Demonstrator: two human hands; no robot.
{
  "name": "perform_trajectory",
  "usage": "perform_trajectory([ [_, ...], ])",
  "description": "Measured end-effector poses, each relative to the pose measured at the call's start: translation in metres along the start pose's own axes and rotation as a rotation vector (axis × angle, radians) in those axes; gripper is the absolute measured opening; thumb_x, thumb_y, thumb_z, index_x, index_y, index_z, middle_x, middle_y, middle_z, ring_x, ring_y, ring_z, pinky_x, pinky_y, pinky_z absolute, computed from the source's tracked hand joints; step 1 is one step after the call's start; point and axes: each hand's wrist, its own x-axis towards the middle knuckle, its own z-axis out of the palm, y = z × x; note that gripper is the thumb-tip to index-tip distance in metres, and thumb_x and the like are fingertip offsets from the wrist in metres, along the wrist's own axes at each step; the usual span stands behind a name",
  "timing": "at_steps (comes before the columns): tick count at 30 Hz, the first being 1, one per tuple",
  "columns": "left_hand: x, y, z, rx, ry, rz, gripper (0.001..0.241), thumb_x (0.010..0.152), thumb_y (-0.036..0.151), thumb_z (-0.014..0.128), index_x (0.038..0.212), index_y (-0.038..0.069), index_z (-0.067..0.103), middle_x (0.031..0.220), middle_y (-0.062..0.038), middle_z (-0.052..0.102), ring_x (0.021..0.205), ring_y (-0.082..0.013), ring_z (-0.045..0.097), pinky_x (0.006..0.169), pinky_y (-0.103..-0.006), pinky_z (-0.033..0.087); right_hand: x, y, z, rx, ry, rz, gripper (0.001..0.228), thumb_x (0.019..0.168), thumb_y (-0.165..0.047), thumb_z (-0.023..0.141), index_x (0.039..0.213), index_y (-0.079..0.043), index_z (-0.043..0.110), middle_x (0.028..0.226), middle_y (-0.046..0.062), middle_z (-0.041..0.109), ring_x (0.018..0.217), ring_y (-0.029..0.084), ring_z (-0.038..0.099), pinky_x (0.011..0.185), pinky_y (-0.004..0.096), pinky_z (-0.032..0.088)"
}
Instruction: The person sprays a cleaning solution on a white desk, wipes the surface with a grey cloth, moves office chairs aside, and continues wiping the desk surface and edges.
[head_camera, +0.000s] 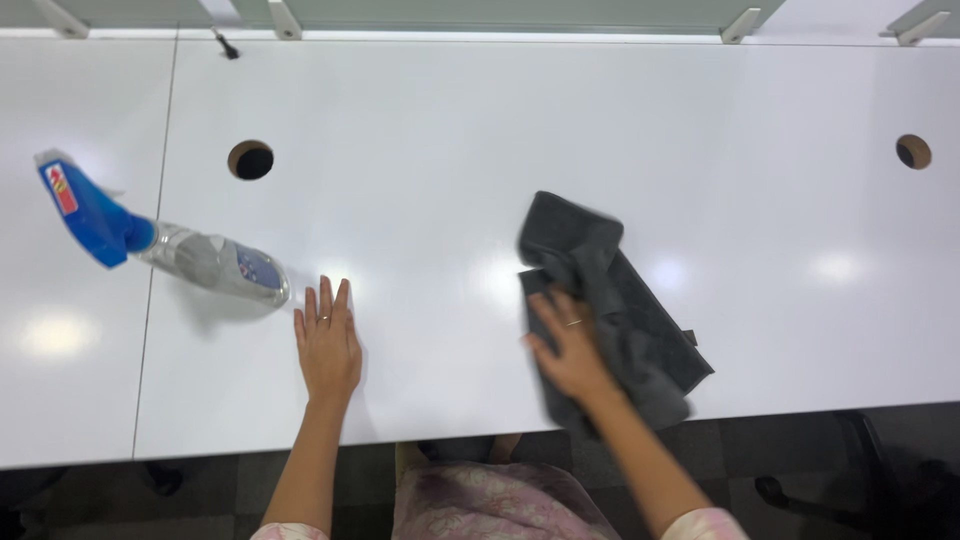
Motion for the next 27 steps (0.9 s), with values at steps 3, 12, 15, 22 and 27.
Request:
perform_trajectory([
  [3,-0.016,-0.003,-0.002,0.015,0.029,-0.017,0.050,0.106,0.016,0.042,0.155,0.016,0.046,0.164,-0.014,0.038,0.153,-0.0356,0.028,0.125,-0.0520,0.017,-0.008,0.075,-0.050,-0.301,0.046,0.133,0.072,0.095,-0.059,0.050,0.161,-0.035,0.035,0.164,0.014,0.030,0.149,0.046,0.027,0.119,0.064,0.024],
  [12,-0.019,0.000,0.000,0.011,0.082,-0.051,0.048,0.105,0.014,0.044,0.153,0.018,0.052,0.162,-0.010,0.044,0.153,-0.0319,0.033,0.127,-0.0501,0.018,-0.053,0.163,-0.079,-0.610,0.404,0.233,0.060,0.108,-0.045,0.033,0.161,-0.018,0.039,0.167,0.017,0.030,0.151,0.050,0.022,0.120,0.064,0.015],
  [15,-0.016,0.000,0.003,0.006,0.100,-0.040,0.048,0.105,0.013,0.045,0.152,0.018,0.052,0.162,-0.009,0.044,0.153,-0.0317,0.033,0.127,-0.0502,0.019,-0.059,0.121,-0.049,-0.538,0.296,0.116,0.060,0.110,-0.040,0.027,0.160,-0.008,0.037,0.165,0.020,0.031,0.151,0.050,0.021,0.121,0.063,0.014],
  [22,-0.017,-0.004,0.004,0.008,0.085,-0.052,0.049,0.104,0.013,0.045,0.153,0.018,0.051,0.163,-0.009,0.043,0.153,-0.0312,0.032,0.127,-0.0498,0.017,-0.081,-0.021,0.016,-0.443,-0.147,-0.320,0.052,0.106,-0.035,0.032,0.153,-0.016,0.044,0.161,0.010,0.040,0.148,0.045,0.027,0.122,0.056,0.017],
  [27,-0.016,-0.006,0.007,0.047,0.071,-0.060,0.049,0.105,0.016,0.045,0.154,0.021,0.048,0.163,-0.007,0.042,0.153,-0.0283,0.030,0.127,-0.0486,0.017,-0.068,-0.075,0.053,-0.253,-0.420,-0.729,0.054,0.109,-0.042,0.037,0.158,-0.021,0.043,0.167,0.004,0.035,0.154,0.039,0.025,0.125,0.056,0.015],
])
